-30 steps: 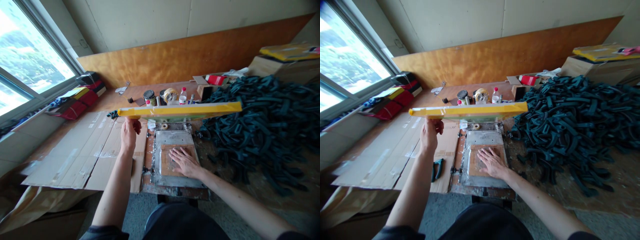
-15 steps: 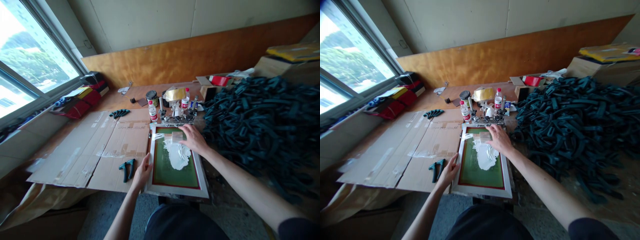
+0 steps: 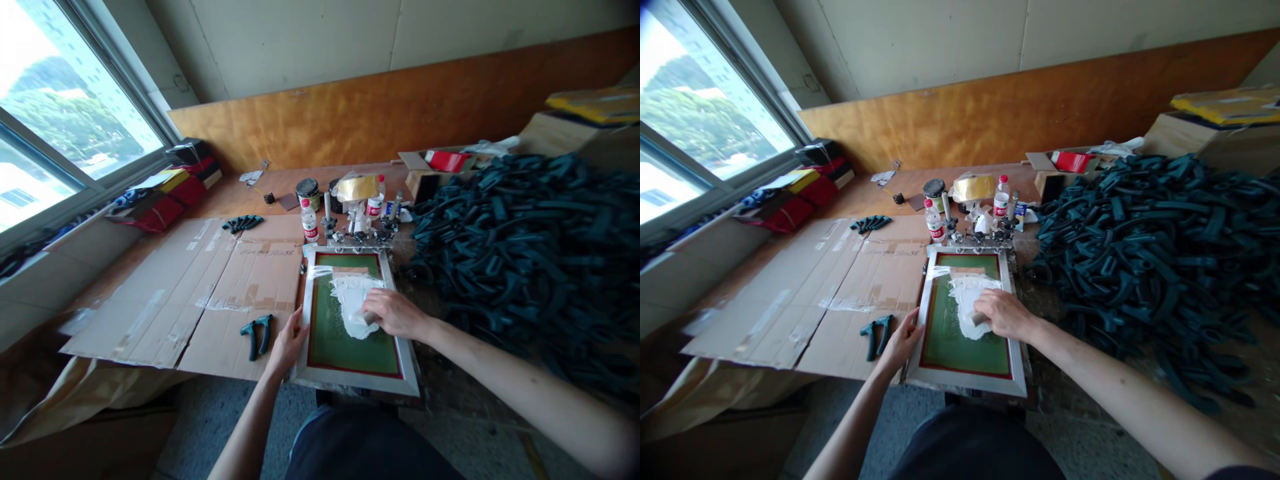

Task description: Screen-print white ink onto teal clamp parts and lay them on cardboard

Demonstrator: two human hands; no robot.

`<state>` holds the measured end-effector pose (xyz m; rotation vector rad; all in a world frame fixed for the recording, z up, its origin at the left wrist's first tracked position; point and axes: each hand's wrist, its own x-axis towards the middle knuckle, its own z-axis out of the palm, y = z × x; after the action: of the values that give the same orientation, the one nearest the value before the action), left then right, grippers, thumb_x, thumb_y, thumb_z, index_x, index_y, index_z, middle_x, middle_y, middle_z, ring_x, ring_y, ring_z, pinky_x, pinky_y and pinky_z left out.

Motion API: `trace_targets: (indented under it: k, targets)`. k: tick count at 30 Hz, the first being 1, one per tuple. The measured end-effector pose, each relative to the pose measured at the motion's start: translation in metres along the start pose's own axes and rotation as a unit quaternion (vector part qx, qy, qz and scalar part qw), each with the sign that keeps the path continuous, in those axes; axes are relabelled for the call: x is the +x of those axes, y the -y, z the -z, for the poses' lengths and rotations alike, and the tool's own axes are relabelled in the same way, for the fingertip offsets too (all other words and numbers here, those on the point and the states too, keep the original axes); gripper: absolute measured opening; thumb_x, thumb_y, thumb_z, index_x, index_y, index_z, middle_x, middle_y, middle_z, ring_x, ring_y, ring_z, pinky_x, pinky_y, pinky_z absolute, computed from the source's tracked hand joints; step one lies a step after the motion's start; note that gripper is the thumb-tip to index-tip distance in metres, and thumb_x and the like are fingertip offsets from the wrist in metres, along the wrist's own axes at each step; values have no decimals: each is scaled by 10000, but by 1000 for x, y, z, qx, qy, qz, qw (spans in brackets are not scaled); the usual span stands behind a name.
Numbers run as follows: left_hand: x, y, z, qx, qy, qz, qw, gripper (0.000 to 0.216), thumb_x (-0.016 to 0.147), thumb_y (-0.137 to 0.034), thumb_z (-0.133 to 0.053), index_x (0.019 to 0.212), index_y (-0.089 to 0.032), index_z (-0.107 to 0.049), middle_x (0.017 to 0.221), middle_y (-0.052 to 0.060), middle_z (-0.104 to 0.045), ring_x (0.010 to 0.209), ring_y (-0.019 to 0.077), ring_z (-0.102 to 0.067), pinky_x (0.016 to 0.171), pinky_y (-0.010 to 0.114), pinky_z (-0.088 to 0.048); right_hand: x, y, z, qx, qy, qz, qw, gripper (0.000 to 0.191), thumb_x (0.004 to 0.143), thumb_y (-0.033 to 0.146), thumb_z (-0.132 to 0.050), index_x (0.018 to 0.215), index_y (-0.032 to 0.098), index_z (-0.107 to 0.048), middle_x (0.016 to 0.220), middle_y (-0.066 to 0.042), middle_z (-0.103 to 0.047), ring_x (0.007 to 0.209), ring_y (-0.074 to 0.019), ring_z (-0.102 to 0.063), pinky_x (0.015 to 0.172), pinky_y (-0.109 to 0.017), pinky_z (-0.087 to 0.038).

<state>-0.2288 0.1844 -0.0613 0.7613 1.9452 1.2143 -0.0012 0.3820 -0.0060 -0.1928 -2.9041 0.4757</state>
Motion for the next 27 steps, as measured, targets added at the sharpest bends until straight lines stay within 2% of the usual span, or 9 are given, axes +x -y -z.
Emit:
trace_targets:
  k: [3,5,9,11,15,19,21,23,27]
  targets:
    - [-1,-2,0,-36,-4,16,999,654,740,-448,-665,1324,-188,-526,759,15,-664,688,176,-608,614,252,-457,-8,7,-14,-26,-65,5,998,257,813,51,-450,876,193,-654,864,-71,-637,895,-215,-539,802,-344,-434]
    - [-1,-3,-1,-47,-2,25,999,664,733,-454,-671,1323,-186,-525,731,8,-652,663,168,-598,590,245,-446,-16,10,-18,-20,-53,27,998,262,814,55,-454,902,190,-660,874,-73,-642,903,-215,-544,817,-346,-444]
    - [-1,-6,2,-56,19,22,998,698,742,-479,-660,1343,-165,-498,676,-12,-615,602,136,-558,544,221,-411,2,0,0,18,-42,-18,999,144,852,180,-567,954,217,-661,887,-39,-654,877,-199,-572,796,-314,-463]
    - [-3,-15,6,-60,34,16,998,750,747,-498,-654,1380,-153,-450,627,-38,-574,536,107,-504,498,202,-367,26,-11,16,16,-82,-78,993,296,844,261,-628,1140,254,-627,967,-28,-660,916,-196,-589,818,-306,-469]
    - [-11,-54,20,-83,34,18,996,761,741,-553,-647,1370,-169,-459,625,-41,-581,507,98,-487,458,191,-335,54,-37,53,-68,-159,-185,967,561,849,378,-636,1379,300,-468,1003,-37,-653,844,-193,-620,734,-283,-486]
    - [-9,-112,30,-126,-27,-55,990,502,778,-624,-561,949,-168,-685,752,18,-660,644,139,-582,540,219,-435,23,-65,72,-121,-296,-256,912,321,924,303,-514,1168,137,-639,961,-88,-688,782,-166,-642,694,-243,-502]
    - [2,-142,32,-162,-52,-120,978,489,809,-628,-512,892,-172,-667,786,29,-674,654,139,-593,544,223,-450,-2,-69,60,-142,-285,-273,908,291,924,256,-454,897,95,-696,825,-66,-707,666,-123,-626,605,-204,-508]
    - [18,-171,31,-199,-58,-167,964,487,833,-623,-474,895,-169,-640,832,47,-687,686,139,-614,545,218,-460,-20,-63,32,-145,-233,-256,927,311,894,277,-475,657,169,-645,701,-19,-689,563,-101,-590,512,-191,-495]
    - [37,-205,21,-252,-56,-189,947,488,846,-636,-432,976,-192,-588,847,49,-697,738,144,-648,539,206,-469,-31,-33,-30,-138,-109,-231,957,194,799,355,-680,748,171,-641,824,-67,-678,774,-198,-645,657,-282,-523]
